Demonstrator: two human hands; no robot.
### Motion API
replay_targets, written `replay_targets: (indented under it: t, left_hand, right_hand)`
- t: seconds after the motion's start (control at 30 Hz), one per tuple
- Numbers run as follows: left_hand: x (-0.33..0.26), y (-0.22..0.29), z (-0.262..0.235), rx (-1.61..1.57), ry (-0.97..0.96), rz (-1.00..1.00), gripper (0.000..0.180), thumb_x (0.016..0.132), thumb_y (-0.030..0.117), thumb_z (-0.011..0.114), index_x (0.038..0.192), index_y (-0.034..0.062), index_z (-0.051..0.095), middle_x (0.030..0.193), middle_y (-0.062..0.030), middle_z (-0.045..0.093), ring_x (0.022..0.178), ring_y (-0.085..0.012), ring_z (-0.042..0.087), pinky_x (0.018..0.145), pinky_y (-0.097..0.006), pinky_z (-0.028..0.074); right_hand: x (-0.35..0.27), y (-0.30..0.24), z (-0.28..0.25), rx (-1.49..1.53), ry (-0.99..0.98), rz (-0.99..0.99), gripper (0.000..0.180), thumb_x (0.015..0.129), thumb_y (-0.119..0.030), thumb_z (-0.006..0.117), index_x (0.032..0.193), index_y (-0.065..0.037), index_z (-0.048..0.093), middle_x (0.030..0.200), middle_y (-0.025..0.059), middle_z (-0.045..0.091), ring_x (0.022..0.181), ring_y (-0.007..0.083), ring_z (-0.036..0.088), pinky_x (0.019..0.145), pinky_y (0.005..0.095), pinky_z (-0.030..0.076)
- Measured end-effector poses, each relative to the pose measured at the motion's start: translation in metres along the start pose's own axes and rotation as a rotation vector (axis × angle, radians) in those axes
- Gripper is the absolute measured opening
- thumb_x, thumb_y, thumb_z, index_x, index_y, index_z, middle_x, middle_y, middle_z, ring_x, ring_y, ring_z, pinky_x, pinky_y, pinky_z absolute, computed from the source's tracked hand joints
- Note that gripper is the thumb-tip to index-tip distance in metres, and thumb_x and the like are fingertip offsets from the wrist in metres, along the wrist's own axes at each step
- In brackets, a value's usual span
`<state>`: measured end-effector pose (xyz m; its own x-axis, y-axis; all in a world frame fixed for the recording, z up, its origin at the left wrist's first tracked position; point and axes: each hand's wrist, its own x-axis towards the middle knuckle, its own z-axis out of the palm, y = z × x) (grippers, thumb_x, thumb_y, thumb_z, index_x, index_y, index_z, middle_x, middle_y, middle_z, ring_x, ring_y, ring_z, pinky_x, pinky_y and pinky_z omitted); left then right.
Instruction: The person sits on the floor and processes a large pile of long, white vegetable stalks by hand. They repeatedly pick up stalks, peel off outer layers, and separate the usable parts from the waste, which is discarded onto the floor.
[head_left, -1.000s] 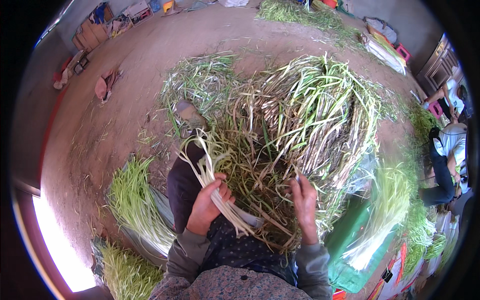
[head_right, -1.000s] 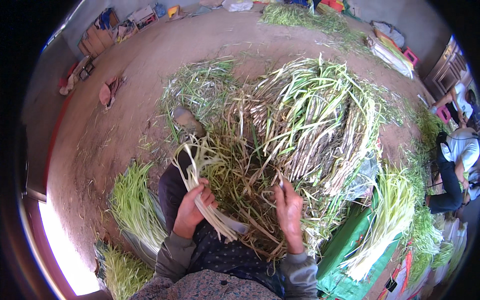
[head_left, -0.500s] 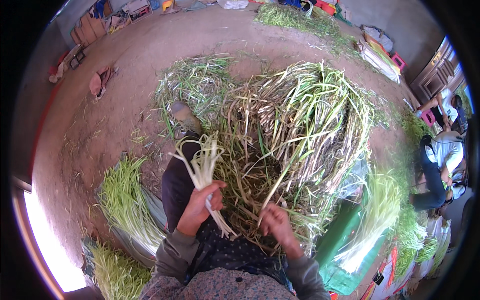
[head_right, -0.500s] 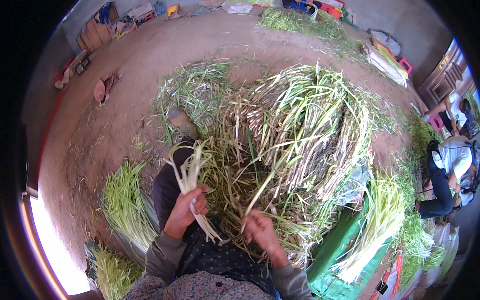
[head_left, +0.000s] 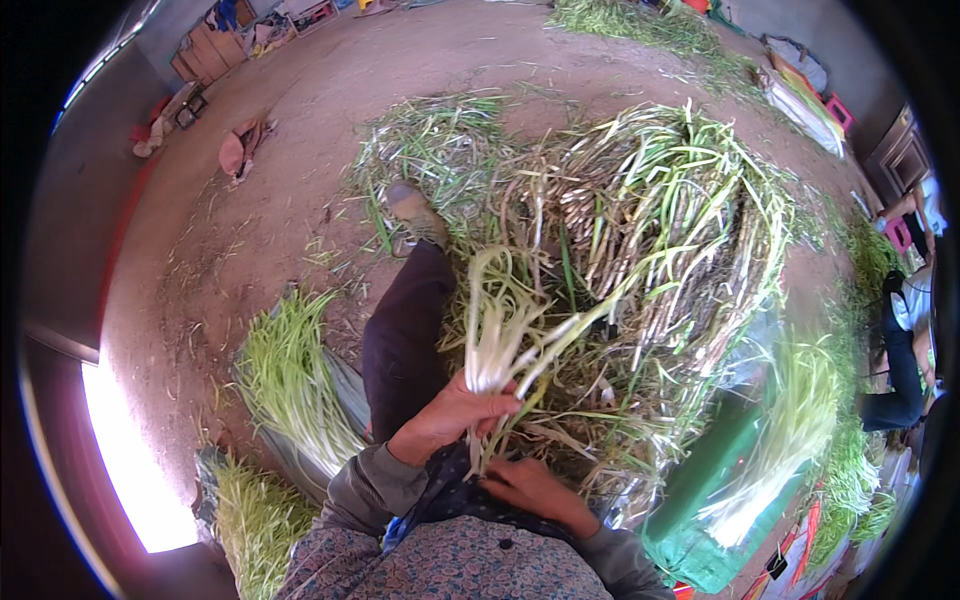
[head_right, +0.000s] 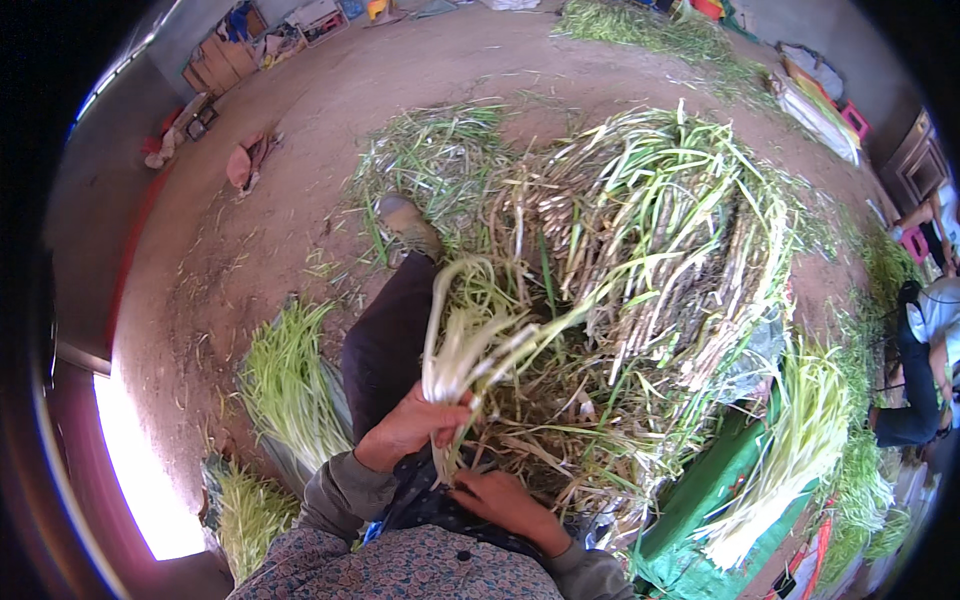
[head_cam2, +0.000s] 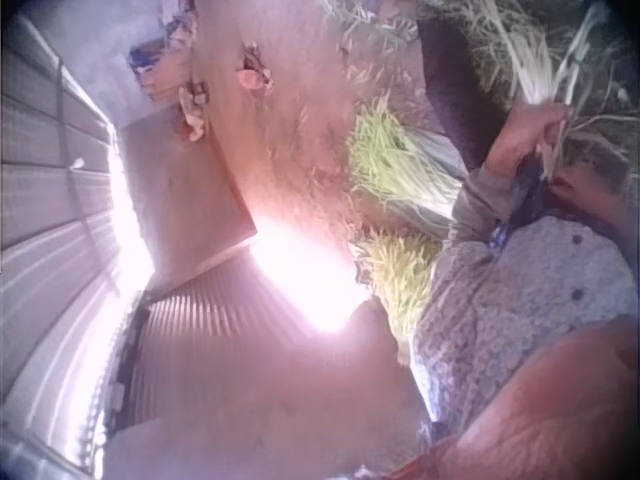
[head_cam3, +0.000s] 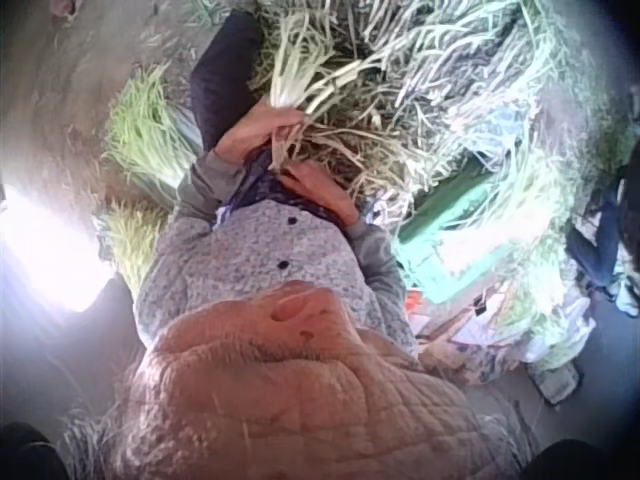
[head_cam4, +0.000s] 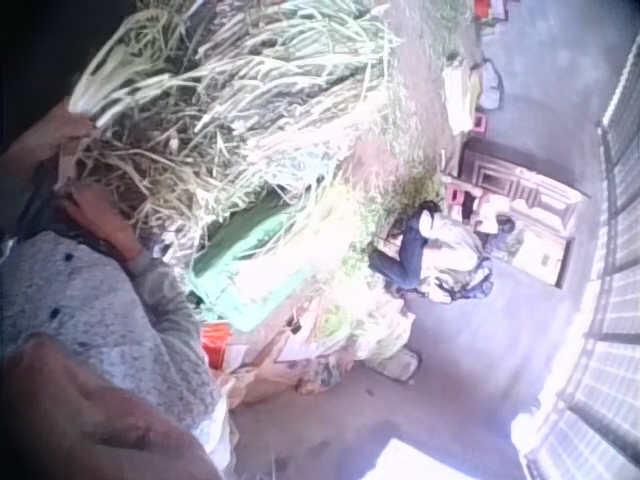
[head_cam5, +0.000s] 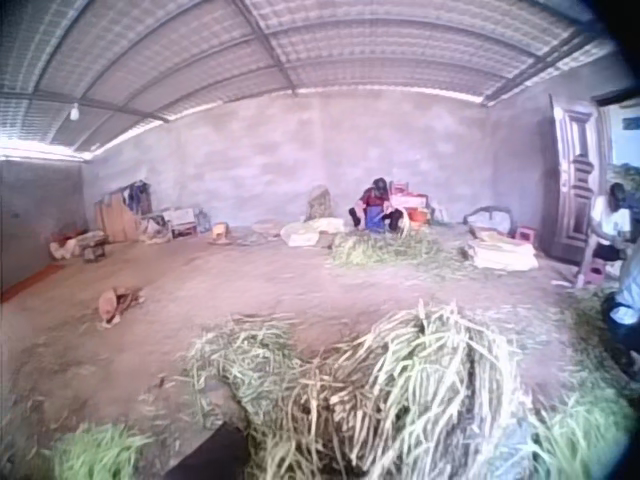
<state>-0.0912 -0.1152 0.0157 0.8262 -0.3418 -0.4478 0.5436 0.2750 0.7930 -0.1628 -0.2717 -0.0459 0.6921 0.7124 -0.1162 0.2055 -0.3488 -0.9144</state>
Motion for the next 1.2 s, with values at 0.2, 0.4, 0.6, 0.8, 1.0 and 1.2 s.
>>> replay_targets:
  t: [0.2,0.4,0.6,0.8,1.0,1.2]
  left_hand:
    - [0.011,-0.001,-0.011,0.019,0.051,0.190,0.015,0.079,0.006,0.059,0.091,0.0016,0.051,0.061,-0.0012,0.051,0.044,-0.0073,0.045,0.040,-0.020,0.035]
    - [0.021,-0.005,-0.007,-0.106,0.090,0.236,0.014,0.078,0.004,0.058,0.090,0.0010,0.053,0.063,-0.0015,0.052,0.047,-0.0081,0.047,0.041,-0.021,0.036]
    - [0.041,0.017,-0.042,-0.390,0.253,0.234,0.014,0.079,0.012,0.059,0.088,0.0012,0.057,0.053,0.0016,0.046,0.043,-0.0078,0.042,0.040,-0.021,0.035]
    - [0.041,0.012,-0.045,-0.384,0.209,0.218,0.016,0.081,0.013,0.057,0.089,-0.0002,0.057,0.054,-0.0004,0.050,0.044,-0.0078,0.044,0.042,-0.021,0.036]
    - [0.027,0.009,-0.030,-0.204,0.102,0.169,0.018,0.081,0.014,0.055,0.091,-0.0017,0.056,0.051,-0.0019,0.047,0.042,-0.0096,0.043,0.040,-0.023,0.033]
    - [0.022,0.001,-0.023,-0.231,0.035,0.096,0.017,0.080,0.010,0.055,0.092,-0.0020,0.053,0.062,-0.0033,0.051,0.042,-0.0100,0.043,0.040,-0.024,0.036]
  right_hand:
    - [0.011,-0.018,-0.056,0.795,0.413,0.157,0.030,0.083,-0.012,0.055,0.109,0.000,0.048,0.070,0.0054,0.057,0.057,0.0092,0.054,0.047,0.0204,0.043]
    - [0.039,-0.037,-0.051,0.496,0.578,0.118,0.010,0.085,-0.008,0.050,0.083,0.000,0.055,0.052,0.0001,0.049,0.042,0.0056,0.045,0.041,0.0201,0.037]
    - [-0.059,0.007,-0.028,0.608,0.513,0.445,0.013,0.085,-0.008,0.050,0.075,0.000,0.054,0.050,0.0027,0.050,0.041,0.0082,0.048,0.038,0.0212,0.037]
    - [-0.079,0.016,-0.072,0.288,0.400,0.553,0.022,0.084,-0.017,0.053,0.073,0.001,0.056,0.049,0.0053,0.052,0.037,0.0105,0.048,0.037,0.0220,0.037]
    - [0.036,-0.019,-0.090,0.492,0.611,0.113,0.022,0.086,-0.015,0.050,0.100,0.001,0.057,0.066,0.0043,0.058,0.056,0.0072,0.051,0.050,0.0224,0.041]
    - [0.097,-0.006,-0.076,0.947,0.432,-0.050,0.018,0.084,-0.009,0.054,0.099,0.001,0.056,0.083,0.0015,0.058,0.071,0.0070,0.048,0.071,0.0208,0.041]
